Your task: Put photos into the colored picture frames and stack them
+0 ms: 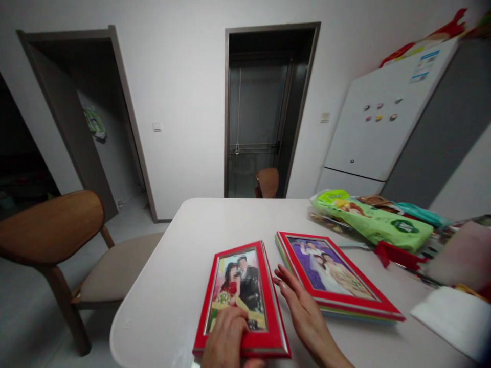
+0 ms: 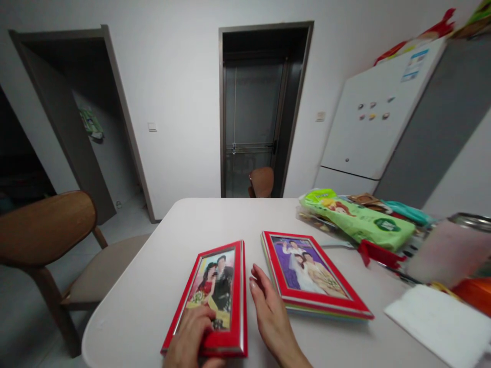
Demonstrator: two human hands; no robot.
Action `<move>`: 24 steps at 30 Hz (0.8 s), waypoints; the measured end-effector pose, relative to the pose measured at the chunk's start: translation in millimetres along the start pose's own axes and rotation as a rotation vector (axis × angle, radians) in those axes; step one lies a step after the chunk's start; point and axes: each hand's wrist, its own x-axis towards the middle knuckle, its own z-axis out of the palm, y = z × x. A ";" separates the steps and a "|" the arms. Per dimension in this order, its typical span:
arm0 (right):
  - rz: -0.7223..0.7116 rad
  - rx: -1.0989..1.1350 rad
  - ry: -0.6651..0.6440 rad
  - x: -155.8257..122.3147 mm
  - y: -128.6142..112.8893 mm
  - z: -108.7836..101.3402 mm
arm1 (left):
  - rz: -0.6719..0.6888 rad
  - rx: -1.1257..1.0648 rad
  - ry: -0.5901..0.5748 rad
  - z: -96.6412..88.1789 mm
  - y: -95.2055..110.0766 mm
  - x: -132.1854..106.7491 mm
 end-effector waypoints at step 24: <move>-0.415 -0.816 -0.391 -20.6 12.3 26.6 | -0.320 0.263 -0.157 -34.0 -50.3 -41.6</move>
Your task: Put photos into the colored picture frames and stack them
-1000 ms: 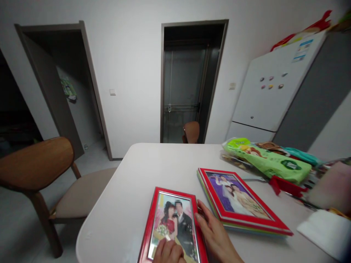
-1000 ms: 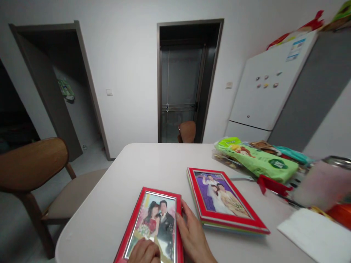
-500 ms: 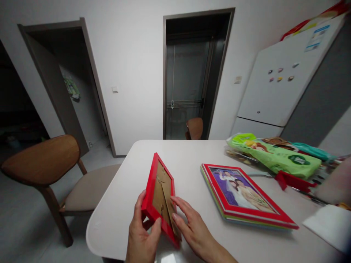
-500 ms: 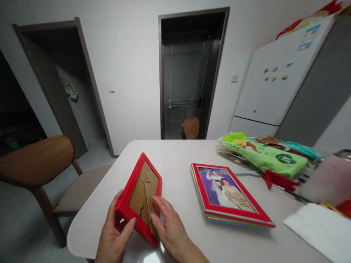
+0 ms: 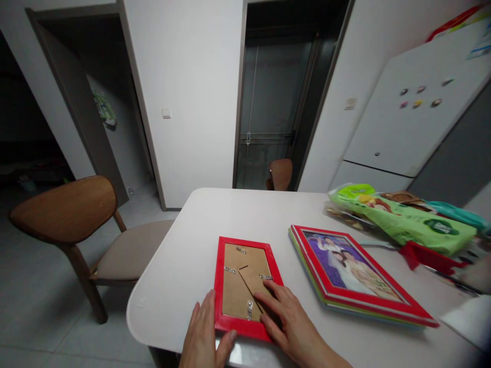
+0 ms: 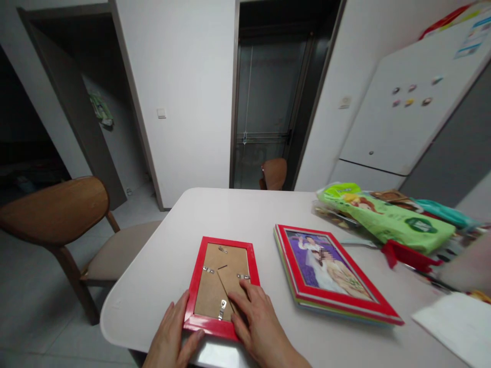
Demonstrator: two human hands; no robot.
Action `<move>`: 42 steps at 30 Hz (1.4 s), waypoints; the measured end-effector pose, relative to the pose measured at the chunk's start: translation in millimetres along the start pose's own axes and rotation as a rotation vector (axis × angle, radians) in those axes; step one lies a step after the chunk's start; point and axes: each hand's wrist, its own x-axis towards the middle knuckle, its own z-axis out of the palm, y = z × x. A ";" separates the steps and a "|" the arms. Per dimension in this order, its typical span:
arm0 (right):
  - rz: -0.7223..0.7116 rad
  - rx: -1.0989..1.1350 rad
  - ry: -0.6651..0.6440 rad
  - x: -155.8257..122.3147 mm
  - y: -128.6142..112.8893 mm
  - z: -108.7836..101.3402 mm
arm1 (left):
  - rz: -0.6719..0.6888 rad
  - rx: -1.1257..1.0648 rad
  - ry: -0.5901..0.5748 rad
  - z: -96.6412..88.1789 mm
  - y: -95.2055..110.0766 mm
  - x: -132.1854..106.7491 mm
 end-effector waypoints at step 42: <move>-0.058 -0.124 0.028 75.2 -14.3 14.1 | -0.143 -0.173 -0.027 8.5 9.5 49.1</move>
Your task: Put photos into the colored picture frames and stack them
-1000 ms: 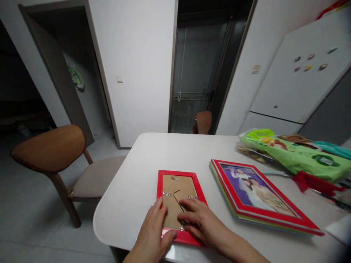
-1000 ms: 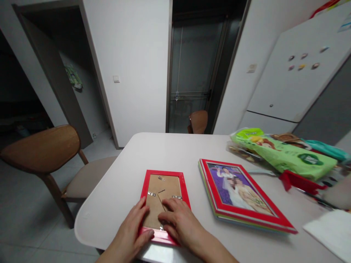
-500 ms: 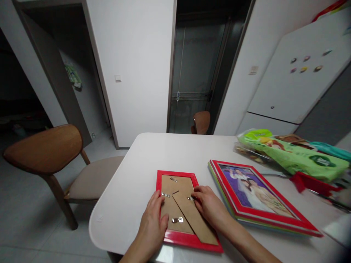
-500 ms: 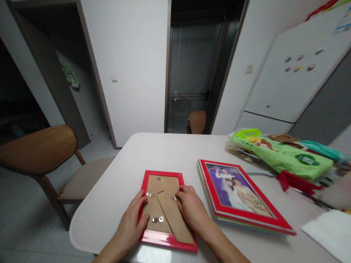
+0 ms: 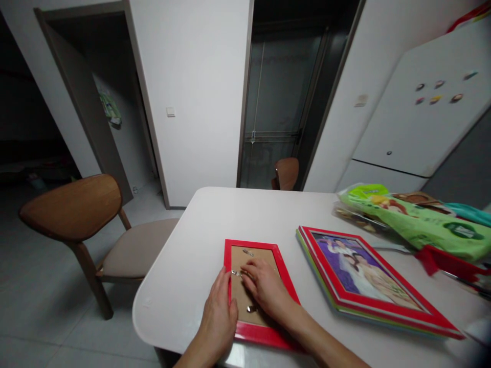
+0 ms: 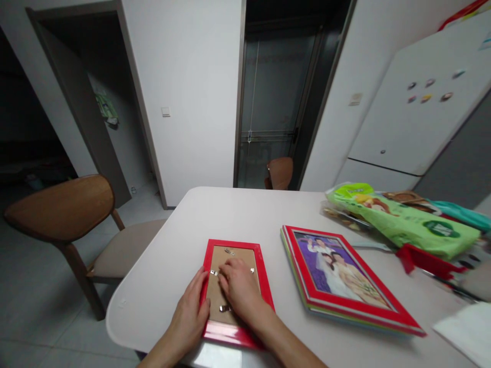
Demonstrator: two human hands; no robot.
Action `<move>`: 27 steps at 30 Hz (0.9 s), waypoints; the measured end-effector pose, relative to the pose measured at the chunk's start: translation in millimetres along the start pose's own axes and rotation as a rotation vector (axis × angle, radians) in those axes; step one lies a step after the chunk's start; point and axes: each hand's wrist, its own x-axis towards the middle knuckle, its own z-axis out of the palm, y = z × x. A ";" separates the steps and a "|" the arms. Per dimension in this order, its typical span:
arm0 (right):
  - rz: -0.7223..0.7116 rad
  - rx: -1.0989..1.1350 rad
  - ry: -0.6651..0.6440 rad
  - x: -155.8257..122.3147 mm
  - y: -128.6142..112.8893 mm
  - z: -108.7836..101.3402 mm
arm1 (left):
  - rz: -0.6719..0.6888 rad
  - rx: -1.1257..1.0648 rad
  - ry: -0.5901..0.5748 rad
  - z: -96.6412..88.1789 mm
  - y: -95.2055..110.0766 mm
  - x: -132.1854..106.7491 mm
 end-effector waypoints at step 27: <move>0.210 -0.029 -0.094 -17.4 12.7 -12.0 | -0.021 -0.009 -0.008 -1.6 5.9 0.9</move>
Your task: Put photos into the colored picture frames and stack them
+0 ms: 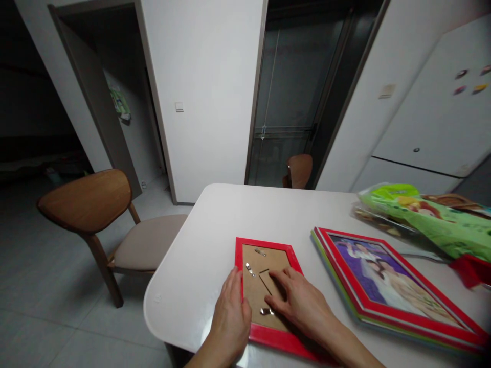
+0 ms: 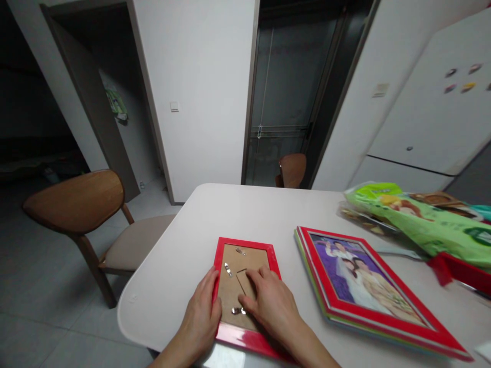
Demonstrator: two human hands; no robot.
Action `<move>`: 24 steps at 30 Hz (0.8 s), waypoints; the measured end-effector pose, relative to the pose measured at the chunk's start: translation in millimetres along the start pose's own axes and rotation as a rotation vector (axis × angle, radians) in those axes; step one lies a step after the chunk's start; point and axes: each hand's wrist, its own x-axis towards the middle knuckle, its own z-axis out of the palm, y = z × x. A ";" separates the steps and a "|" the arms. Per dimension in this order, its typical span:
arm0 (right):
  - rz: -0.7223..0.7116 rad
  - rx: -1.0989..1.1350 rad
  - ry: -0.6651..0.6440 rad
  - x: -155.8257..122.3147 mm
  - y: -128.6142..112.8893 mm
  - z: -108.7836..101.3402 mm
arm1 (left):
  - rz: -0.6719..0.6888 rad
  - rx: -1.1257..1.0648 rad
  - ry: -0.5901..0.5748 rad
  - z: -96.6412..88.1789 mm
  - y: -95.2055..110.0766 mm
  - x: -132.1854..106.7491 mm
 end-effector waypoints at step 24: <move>0.233 0.113 0.093 -12.6 41.6 -12.6 | -0.402 -0.469 0.018 -107.5 -62.5 15.2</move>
